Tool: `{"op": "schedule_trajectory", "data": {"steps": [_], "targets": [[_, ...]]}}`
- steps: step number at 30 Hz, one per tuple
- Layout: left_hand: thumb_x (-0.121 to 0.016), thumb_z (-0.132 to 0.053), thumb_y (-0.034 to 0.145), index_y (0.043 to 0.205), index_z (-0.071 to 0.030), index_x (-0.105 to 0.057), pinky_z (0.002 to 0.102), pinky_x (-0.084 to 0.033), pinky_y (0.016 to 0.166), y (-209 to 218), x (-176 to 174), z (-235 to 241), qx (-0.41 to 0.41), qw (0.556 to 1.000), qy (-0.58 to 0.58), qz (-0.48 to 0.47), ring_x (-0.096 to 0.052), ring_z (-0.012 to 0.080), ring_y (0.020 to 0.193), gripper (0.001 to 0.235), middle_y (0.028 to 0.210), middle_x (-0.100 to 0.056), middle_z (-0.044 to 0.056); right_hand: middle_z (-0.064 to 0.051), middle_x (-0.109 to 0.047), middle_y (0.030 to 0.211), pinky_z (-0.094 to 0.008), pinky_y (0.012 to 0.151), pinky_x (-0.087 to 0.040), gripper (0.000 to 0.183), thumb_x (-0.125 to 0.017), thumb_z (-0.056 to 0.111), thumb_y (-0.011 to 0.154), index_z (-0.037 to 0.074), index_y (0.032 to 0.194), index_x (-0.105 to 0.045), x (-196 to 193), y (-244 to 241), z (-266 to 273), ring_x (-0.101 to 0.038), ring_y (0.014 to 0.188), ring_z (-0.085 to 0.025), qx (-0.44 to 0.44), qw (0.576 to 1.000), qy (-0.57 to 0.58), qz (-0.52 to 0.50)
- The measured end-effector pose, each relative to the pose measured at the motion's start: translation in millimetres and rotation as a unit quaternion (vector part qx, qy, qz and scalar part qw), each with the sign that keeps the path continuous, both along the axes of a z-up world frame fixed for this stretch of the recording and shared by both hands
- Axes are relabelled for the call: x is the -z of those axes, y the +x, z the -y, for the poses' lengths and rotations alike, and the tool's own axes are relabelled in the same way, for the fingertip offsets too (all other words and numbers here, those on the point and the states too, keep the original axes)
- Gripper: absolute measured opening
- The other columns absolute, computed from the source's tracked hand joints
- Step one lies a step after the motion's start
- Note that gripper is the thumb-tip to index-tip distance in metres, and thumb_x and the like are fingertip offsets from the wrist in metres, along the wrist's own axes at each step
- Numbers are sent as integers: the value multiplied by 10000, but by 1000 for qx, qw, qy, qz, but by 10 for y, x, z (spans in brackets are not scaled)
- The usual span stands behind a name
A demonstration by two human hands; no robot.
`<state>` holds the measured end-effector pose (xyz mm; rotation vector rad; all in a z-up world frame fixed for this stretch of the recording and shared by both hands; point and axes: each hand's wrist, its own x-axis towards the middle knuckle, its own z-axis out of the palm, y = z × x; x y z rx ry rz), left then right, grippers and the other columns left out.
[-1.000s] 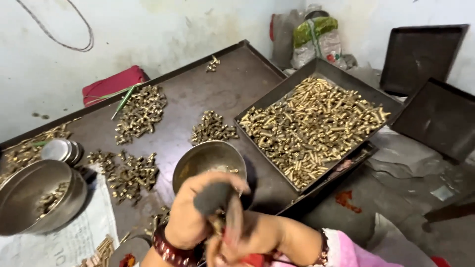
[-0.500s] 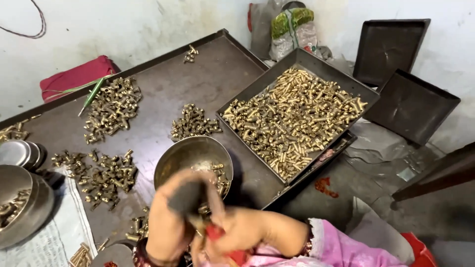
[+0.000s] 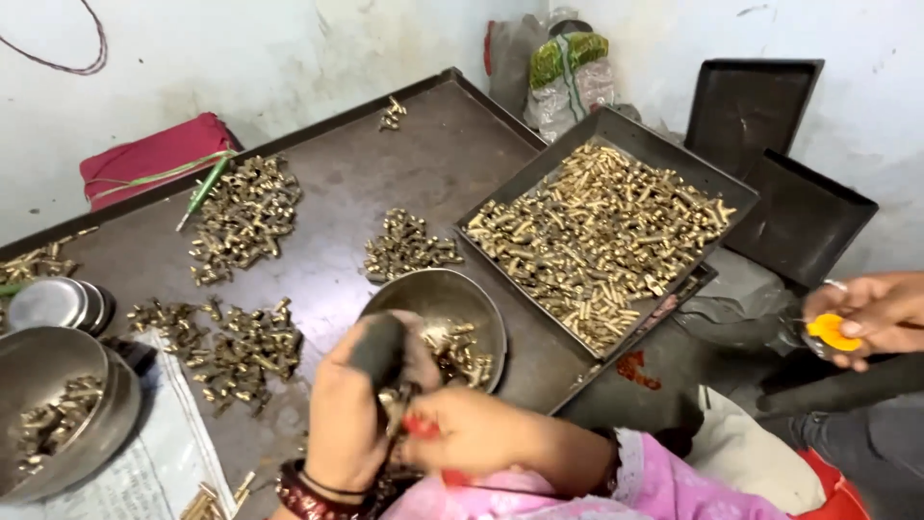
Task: The recorder uses pliers to pick up, inspect, and clean small brass components at a metal fabrication workbench.
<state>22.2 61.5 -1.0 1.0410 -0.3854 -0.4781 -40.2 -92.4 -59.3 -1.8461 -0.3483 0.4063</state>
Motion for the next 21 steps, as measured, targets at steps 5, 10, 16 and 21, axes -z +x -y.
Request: {"op": "schedule_trajectory", "data": {"steps": [5, 10, 16, 21], "targets": [[-566, -123, 939, 1178, 10, -649, 281, -558, 728, 99, 291, -75, -182, 960, 8, -214, -686, 182, 777, 286, 830, -723, 80, -92, -716, 772, -442, 619, -528, 173, -748, 258, 986, 89, 965, -716, 17, 170, -292, -681, 672, -289, 181, 891, -349, 225], [-626, -235, 987, 1091, 22, -676, 310, -463, 454, 133, 333, -320, -19, 969, -117, -217, -548, 183, 499, 282, 599, -539, 47, -138, -718, 868, -396, 756, -568, 256, -743, 216, 959, -29, 1025, -706, 11, -14, -266, -702, 821, -264, -12, 1000, -21, -15], [-597, -259, 988, 1047, 36, -677, 328, -445, 463, 321, 420, -868, -72, 961, -46, -264, -535, 204, 508, 311, 619, -551, 62, -212, -735, 983, -438, 749, -575, 678, -415, 503, 1015, -117, 1197, -619, 480, -715, 655, -717, 884, -344, 480, 787, 388, -4], [-603, -267, 994, 1065, 25, -660, 347, -463, 490, 418, 760, -1149, -94, 960, -60, -257, -550, 221, 536, 306, 616, -532, 62, -154, -694, 1018, -412, 748, -524, 918, -247, 772, 1118, -49, 1240, -640, 606, -1536, 1376, -677, 889, -326, 620, 645, 432, 113]]}}
